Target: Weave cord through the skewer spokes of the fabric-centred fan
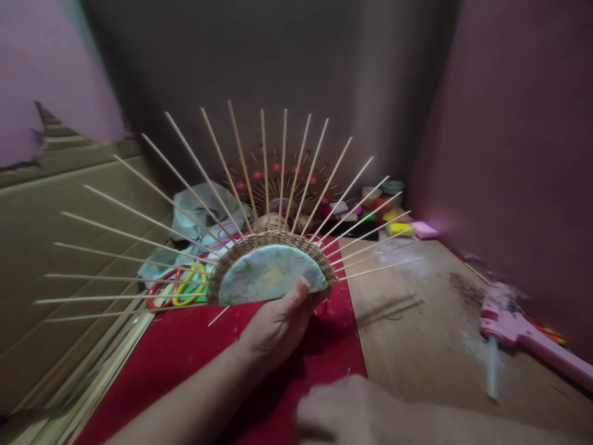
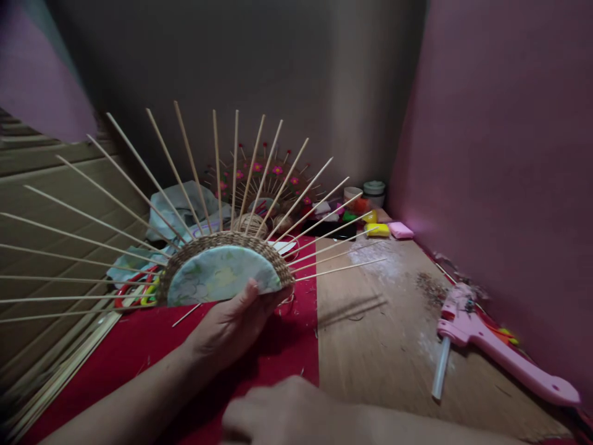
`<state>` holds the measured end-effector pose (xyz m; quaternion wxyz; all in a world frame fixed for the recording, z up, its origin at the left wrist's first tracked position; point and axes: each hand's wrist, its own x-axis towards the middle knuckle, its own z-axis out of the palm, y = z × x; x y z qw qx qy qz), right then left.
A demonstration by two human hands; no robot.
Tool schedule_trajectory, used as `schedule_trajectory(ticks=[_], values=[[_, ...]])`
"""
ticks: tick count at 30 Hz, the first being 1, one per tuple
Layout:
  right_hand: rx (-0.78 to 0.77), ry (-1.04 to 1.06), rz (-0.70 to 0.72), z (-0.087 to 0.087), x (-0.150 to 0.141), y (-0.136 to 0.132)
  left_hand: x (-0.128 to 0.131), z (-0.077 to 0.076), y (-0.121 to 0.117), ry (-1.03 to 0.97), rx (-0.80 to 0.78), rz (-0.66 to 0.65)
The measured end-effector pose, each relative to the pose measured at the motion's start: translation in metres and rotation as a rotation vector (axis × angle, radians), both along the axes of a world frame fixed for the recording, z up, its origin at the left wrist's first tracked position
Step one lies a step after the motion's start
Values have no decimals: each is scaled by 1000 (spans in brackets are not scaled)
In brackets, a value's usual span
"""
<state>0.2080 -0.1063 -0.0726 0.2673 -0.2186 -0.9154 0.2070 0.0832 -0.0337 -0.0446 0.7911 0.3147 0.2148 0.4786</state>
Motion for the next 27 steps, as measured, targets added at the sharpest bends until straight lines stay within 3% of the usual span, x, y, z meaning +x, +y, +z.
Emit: schedule_trajectory(ticks=[2, 3, 7, 10, 15, 20, 27], values=[[-38, 150, -104, 18, 8, 3, -2, 4, -1, 3, 20, -3], [-137, 220, -181, 27, 12, 6, -2, 6, -1, 7, 30, -7], [-767, 624, -479, 48, 25, 21, -4, 13, -1, 14, 79, -34], [-1041, 959, -415, 48, 29, 35, -2, 13, -3, -6, 130, -60], [-1140, 1102, -253, 39, 29, 47, 4, 8, -6, -8, 178, -183], [-1157, 1119, -326, 34, 30, 49, 7, 4, -9, -4, 182, -185], [-1087, 1109, -313, 37, 24, 45, 5, 1, -11, 76, 105, -118]])
